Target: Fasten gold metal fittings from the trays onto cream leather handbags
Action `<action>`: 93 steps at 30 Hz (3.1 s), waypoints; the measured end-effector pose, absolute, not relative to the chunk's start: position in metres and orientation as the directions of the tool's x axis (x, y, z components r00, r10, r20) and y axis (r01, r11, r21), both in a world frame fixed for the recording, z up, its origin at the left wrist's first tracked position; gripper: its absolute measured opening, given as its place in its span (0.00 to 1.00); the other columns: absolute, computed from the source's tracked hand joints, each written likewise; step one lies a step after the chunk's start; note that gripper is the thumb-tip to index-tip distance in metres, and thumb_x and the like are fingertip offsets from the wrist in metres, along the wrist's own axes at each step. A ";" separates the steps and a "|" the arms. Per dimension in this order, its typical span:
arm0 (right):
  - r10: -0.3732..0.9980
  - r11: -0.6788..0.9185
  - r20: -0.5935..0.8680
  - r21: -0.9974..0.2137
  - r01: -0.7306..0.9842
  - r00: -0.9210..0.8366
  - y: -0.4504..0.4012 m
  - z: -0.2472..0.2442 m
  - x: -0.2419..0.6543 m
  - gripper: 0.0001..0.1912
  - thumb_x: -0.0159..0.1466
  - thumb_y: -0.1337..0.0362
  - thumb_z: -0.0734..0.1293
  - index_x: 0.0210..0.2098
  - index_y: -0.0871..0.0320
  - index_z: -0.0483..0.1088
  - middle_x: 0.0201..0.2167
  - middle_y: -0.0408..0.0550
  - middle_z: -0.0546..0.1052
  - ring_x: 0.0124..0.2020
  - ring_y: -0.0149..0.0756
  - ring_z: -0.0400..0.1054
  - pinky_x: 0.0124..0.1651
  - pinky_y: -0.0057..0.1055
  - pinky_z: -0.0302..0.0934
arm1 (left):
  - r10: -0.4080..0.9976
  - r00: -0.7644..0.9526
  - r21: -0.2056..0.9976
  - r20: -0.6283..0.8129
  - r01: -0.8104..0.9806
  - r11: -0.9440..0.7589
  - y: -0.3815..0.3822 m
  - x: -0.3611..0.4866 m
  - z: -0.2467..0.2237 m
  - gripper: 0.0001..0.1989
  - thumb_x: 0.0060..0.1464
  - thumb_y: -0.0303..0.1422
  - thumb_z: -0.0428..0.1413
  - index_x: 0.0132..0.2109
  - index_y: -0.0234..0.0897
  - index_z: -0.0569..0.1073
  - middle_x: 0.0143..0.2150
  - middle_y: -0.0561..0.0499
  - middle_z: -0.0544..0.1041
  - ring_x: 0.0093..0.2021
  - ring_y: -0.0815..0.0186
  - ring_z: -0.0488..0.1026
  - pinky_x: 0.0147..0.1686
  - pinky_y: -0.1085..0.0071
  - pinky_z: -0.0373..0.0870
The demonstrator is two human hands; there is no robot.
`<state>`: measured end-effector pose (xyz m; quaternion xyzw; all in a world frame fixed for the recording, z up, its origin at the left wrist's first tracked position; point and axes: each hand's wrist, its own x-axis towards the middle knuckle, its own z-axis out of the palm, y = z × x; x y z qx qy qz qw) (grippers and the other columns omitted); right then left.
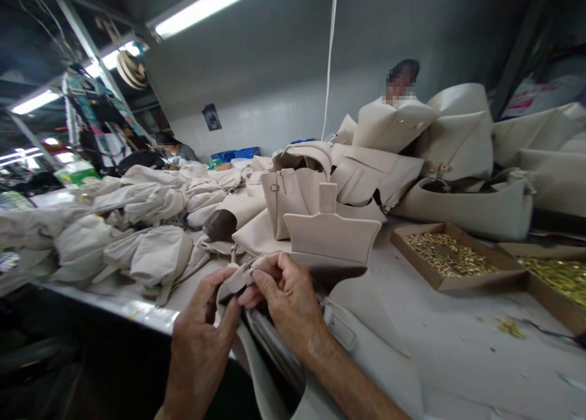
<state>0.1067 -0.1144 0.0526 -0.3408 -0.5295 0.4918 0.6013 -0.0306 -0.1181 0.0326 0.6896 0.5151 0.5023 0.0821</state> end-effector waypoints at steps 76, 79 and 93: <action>0.699 0.355 0.609 -0.751 0.557 0.376 -0.199 0.134 0.250 0.13 0.64 0.58 0.64 0.26 0.59 0.69 0.22 0.42 0.72 0.25 0.28 0.65 0.30 0.25 0.58 | 0.547 0.671 0.490 0.500 0.302 -0.818 -0.070 -0.030 0.148 0.09 0.58 0.39 0.54 0.41 0.42 0.73 0.38 0.55 0.77 0.39 0.67 0.72 0.38 0.78 0.65; 0.790 0.342 0.557 -0.747 0.570 0.257 -0.211 0.122 0.247 0.16 0.65 0.59 0.62 0.25 0.60 0.70 0.22 0.43 0.72 0.27 0.29 0.66 0.32 0.25 0.59 | 0.438 0.755 0.583 0.488 0.091 -0.807 -0.068 -0.007 0.156 0.08 0.57 0.39 0.55 0.40 0.41 0.73 0.38 0.55 0.77 0.38 0.67 0.72 0.37 0.78 0.66; 0.679 0.403 0.660 -0.701 0.589 0.321 -0.232 0.069 0.193 0.21 0.67 0.55 0.59 0.57 0.54 0.63 0.54 0.49 0.70 0.57 0.42 0.62 0.56 0.34 0.61 | 0.108 0.944 0.681 0.313 -0.144 -0.718 -0.090 0.062 0.148 0.05 0.60 0.31 0.51 0.37 0.39 0.72 0.46 0.52 0.67 0.45 0.68 0.66 0.47 0.74 0.60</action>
